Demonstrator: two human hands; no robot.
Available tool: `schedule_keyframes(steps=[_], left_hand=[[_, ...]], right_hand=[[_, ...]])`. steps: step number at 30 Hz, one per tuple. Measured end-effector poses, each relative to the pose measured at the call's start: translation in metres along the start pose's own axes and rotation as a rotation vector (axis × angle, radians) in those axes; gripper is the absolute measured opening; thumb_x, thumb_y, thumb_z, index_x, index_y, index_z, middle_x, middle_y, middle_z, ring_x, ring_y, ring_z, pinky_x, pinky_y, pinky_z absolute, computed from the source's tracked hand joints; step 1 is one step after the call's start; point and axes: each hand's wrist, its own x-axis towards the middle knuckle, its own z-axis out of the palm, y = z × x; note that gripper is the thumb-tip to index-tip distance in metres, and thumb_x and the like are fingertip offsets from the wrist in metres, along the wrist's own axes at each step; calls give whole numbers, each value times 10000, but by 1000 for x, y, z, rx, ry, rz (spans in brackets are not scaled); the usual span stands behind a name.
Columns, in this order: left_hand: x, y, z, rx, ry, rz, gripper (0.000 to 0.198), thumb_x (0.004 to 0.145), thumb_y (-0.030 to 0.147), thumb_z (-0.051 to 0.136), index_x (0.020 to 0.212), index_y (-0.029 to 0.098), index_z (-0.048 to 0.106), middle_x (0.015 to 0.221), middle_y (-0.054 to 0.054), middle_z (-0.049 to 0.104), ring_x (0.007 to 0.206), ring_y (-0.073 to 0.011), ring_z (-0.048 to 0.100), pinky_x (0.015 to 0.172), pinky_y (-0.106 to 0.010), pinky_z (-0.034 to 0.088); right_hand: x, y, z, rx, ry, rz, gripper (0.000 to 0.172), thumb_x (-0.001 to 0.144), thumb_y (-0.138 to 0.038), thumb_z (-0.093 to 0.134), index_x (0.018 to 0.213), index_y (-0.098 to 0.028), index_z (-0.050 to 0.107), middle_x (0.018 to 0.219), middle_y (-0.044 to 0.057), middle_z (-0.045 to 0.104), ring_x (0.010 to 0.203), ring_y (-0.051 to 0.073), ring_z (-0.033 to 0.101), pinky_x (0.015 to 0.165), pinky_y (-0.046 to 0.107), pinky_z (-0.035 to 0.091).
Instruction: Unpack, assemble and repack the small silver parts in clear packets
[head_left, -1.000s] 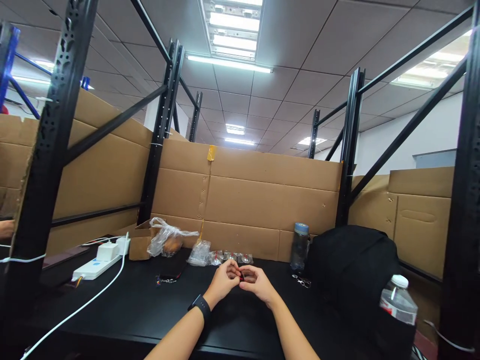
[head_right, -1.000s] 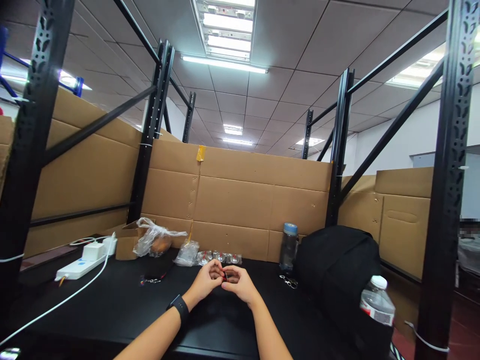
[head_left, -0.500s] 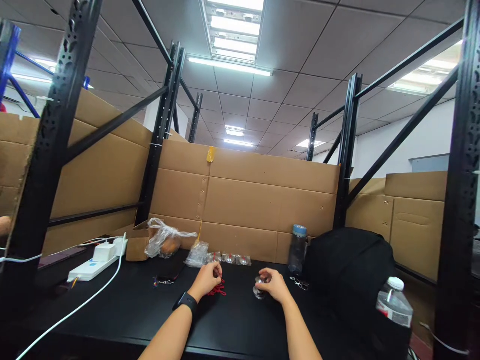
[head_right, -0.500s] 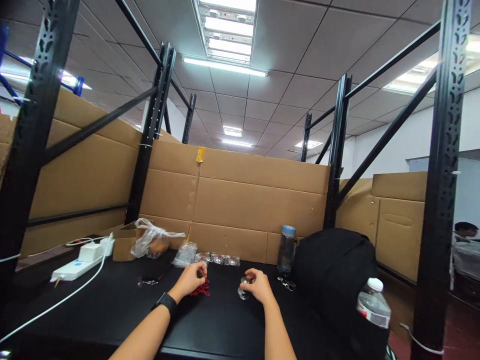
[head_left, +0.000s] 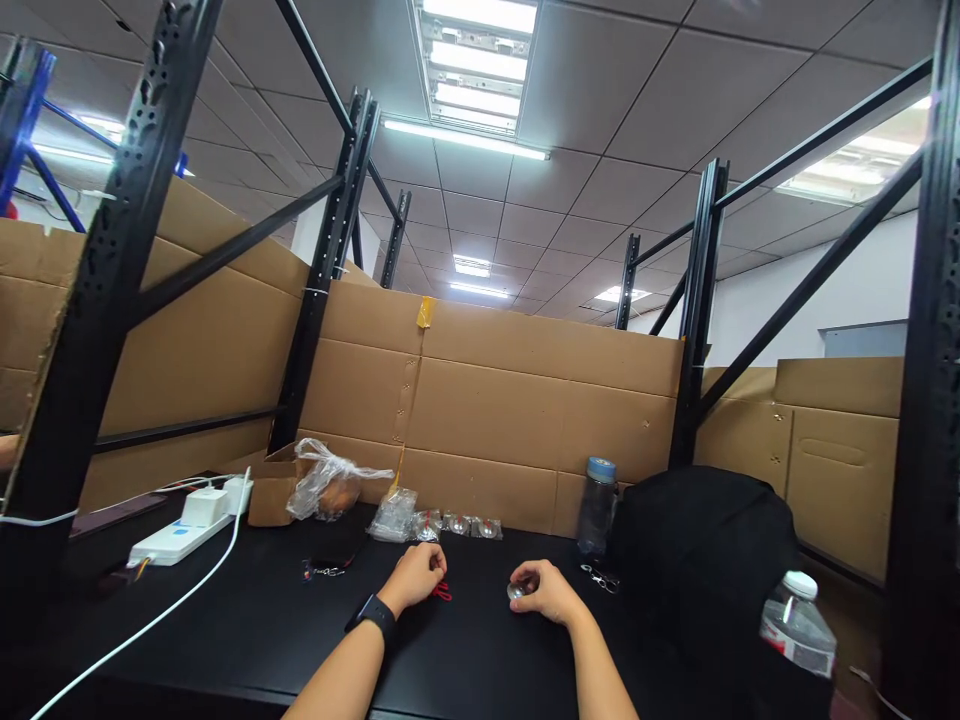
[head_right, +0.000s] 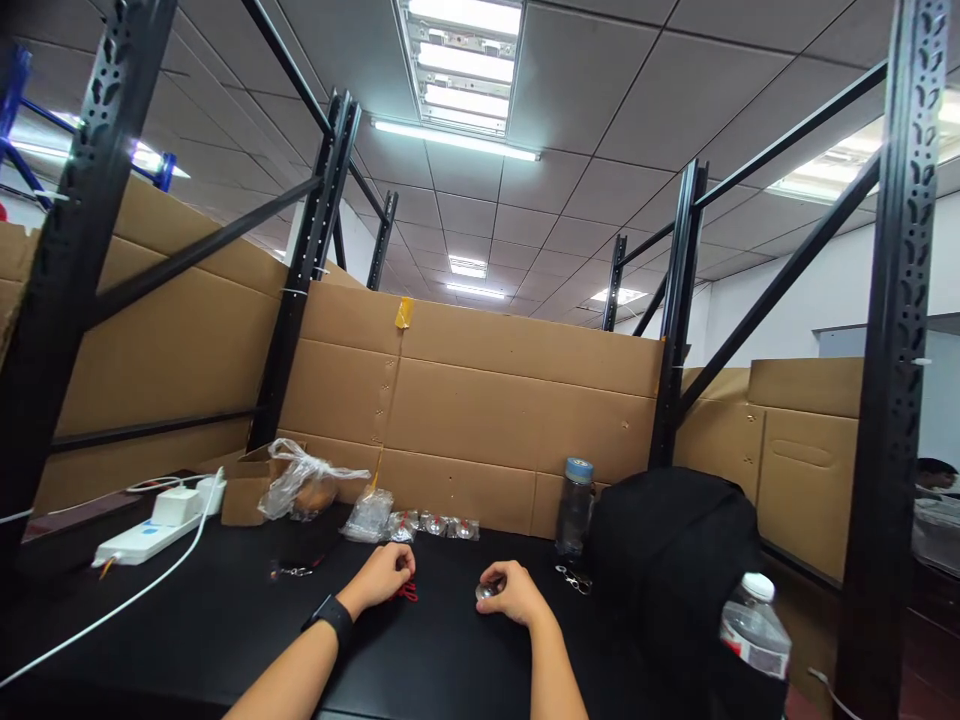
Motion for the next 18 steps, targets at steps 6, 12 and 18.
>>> schedule_keyframes(steps=[6,12,18], left_hand=[[-1,2,-1,40,4,-6,180,768,106,558,804,199,708,826,-19,747,804,-176,676,692,-234,402],[-5,12,-8,84,6,-32,198,793,94,554,868,218,689,900,1,747,923,-180,678,750,-243,398],[-9,15,-10,101,4,-45,199,778,94,566,870,223,686,935,12,750,941,-164,677,776,-235,411]], right_hand=[[4,-8,6,-107,111,-66,275,734,-318,749,975,-189,769,979,72,755,877,212,667,790,293,497],[48,-28,20,-381,15,-13,478,872,-332,612,1337,-221,627,1485,103,541,1369,285,491,1106,391,372],[88,-29,31,-537,-195,163,729,922,-496,533,1581,-321,277,1654,58,287,1485,362,301,1150,552,283]])
